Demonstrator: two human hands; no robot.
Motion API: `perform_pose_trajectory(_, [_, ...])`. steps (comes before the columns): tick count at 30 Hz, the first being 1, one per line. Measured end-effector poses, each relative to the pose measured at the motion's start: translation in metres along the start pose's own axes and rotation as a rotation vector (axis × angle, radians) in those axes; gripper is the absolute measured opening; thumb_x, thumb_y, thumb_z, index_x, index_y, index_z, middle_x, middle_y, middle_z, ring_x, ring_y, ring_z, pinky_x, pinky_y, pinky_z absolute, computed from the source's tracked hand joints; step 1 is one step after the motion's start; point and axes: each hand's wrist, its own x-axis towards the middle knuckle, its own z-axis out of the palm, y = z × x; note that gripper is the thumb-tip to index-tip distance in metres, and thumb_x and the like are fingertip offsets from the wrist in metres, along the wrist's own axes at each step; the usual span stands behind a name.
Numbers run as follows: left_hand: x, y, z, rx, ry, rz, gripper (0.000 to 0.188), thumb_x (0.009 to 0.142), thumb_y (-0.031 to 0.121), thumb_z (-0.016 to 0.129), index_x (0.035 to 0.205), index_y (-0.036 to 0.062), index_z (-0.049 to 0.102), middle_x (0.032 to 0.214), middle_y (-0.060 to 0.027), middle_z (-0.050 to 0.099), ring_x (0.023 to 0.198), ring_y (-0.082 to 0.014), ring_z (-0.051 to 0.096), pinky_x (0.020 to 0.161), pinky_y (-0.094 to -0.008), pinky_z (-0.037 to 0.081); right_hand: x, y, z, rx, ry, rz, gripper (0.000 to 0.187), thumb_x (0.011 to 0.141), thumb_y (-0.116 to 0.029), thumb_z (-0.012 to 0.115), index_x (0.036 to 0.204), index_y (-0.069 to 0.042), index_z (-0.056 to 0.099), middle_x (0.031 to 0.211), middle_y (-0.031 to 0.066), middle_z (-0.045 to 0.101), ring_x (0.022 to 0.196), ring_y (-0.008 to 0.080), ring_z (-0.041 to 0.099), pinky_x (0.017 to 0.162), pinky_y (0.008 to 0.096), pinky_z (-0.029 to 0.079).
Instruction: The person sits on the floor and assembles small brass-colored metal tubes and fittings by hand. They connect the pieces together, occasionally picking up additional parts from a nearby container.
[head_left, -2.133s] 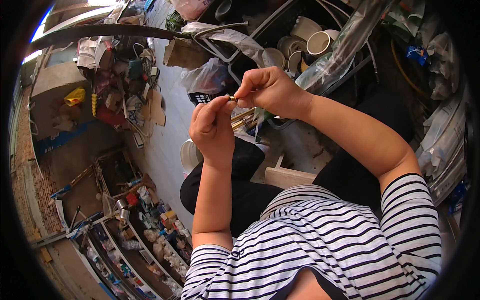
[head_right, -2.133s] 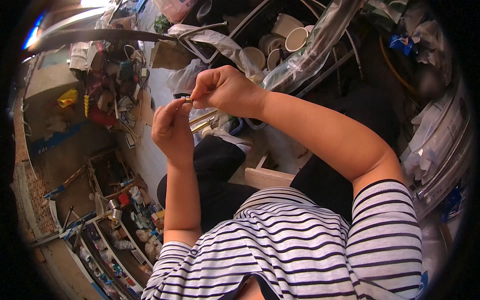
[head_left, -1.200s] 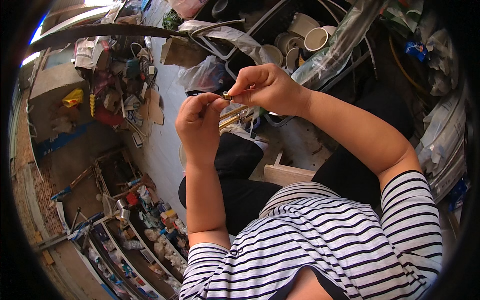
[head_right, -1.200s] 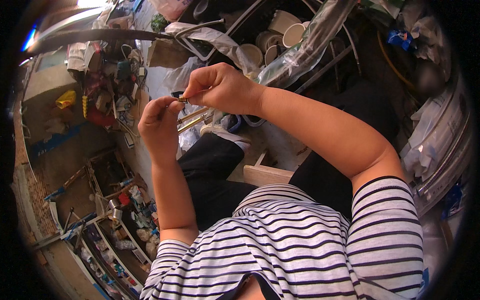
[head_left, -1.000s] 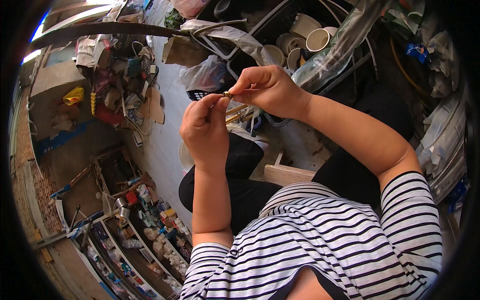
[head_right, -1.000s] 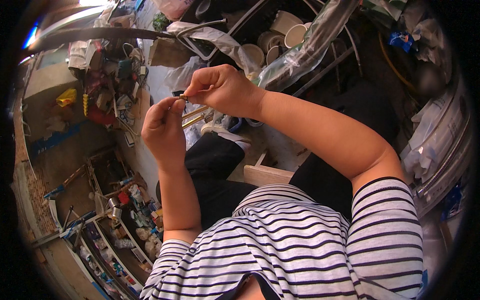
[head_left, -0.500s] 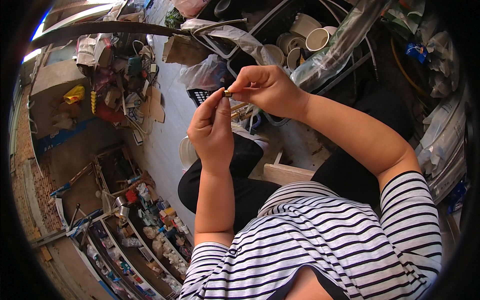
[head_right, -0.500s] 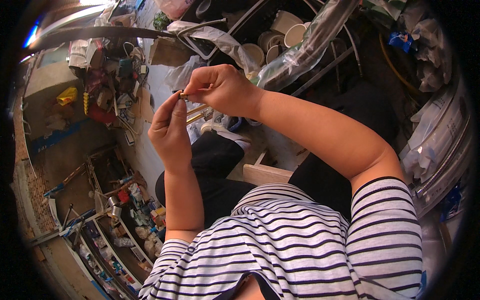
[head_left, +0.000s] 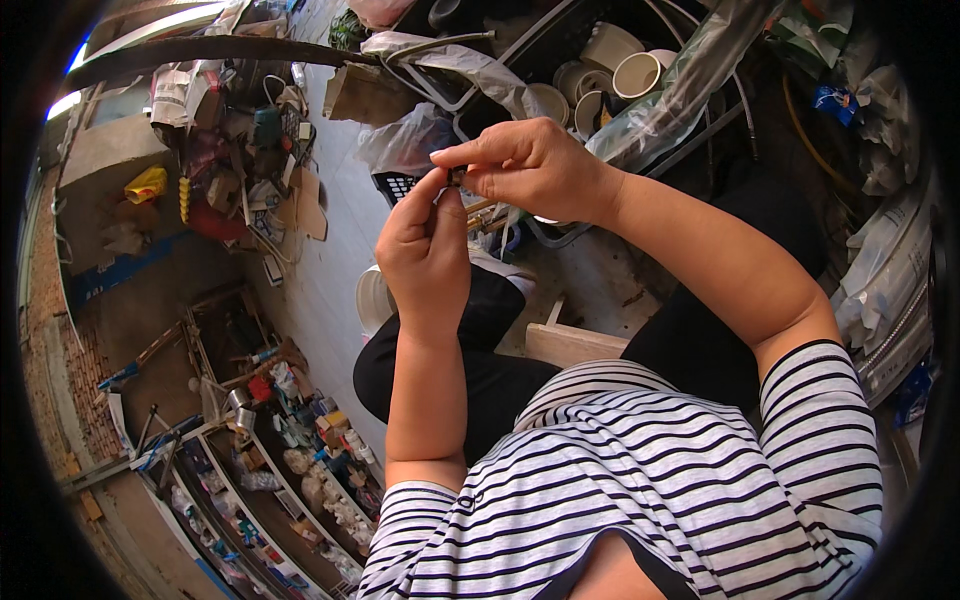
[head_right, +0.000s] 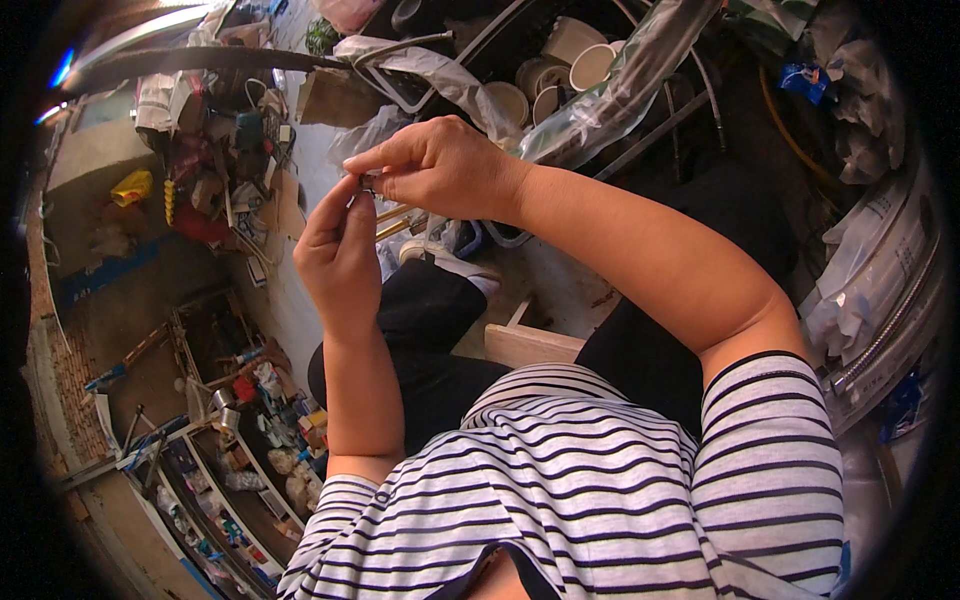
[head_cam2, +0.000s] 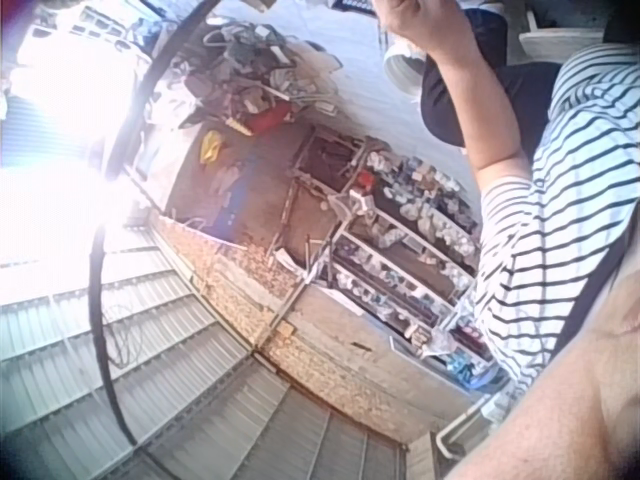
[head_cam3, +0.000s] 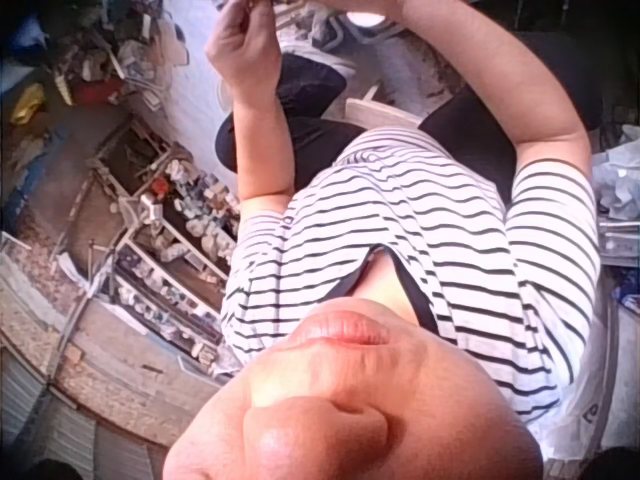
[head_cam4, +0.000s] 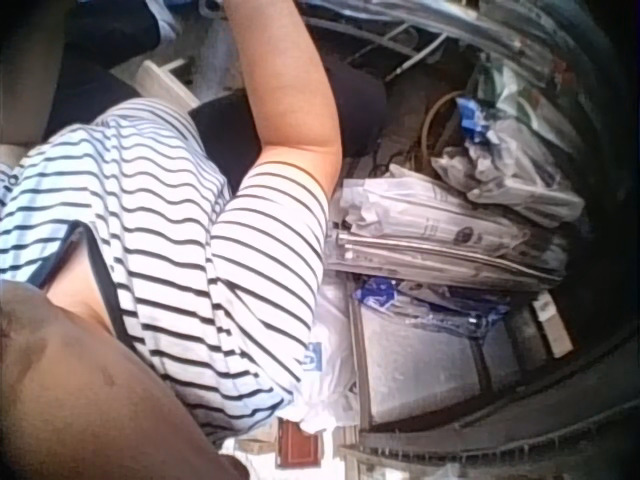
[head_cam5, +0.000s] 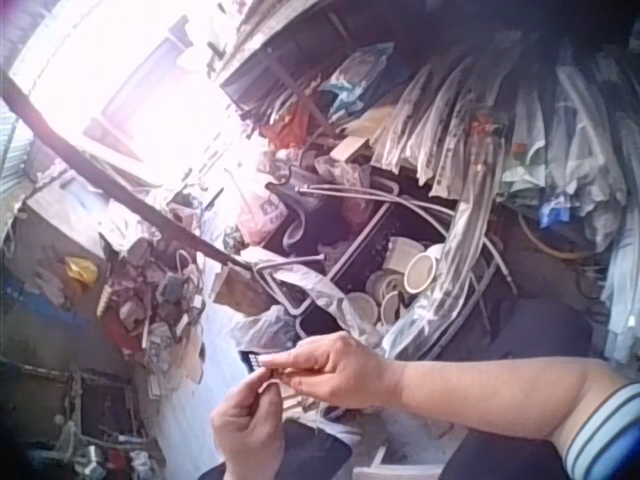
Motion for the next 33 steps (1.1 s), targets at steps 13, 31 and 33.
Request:
perform_pose_trajectory(13, [0.001,0.011,0.003,-0.379,0.039,-0.331,0.03,0.084,0.0,0.057,0.113,-0.0067,0.055,0.103,-0.0085,0.06,0.086,-0.0089,0.057,0.075,-0.0199,0.045,0.001,0.004,0.009,-0.036,0.153,-0.06,0.02,0.083,-0.003,0.058,0.103,-0.001,0.062,0.08,0.0003,0.059,0.073,0.0049,0.053,0.066,0.0179,0.045])
perform_pose_trajectory(31, [0.016,0.0,-0.007,-0.226,-0.084,-0.108,0.012,0.086,0.002,0.056,0.096,-0.0028,0.06,0.086,-0.0008,0.059,0.075,-0.0046,0.052,0.066,-0.0171,0.042,-0.001,-0.003,0.005,0.133,0.099,0.078,0.016,0.084,-0.004,0.059,0.099,0.0,0.06,0.086,0.0031,0.062,0.08,0.0062,0.056,0.071,0.0194,0.047])
perform_pose_trajectory(33, [0.019,-0.005,-0.011,-0.163,-0.135,-0.033,0.01,0.086,0.001,0.056,0.095,-0.0021,0.059,0.084,0.0005,0.058,0.073,-0.004,0.05,0.064,-0.0169,0.041,-0.001,-0.003,0.004,0.158,0.087,0.1,0.015,0.083,-0.004,0.059,0.098,0.0,0.06,0.086,0.0029,0.062,0.079,0.0062,0.056,0.072,0.0196,0.047])
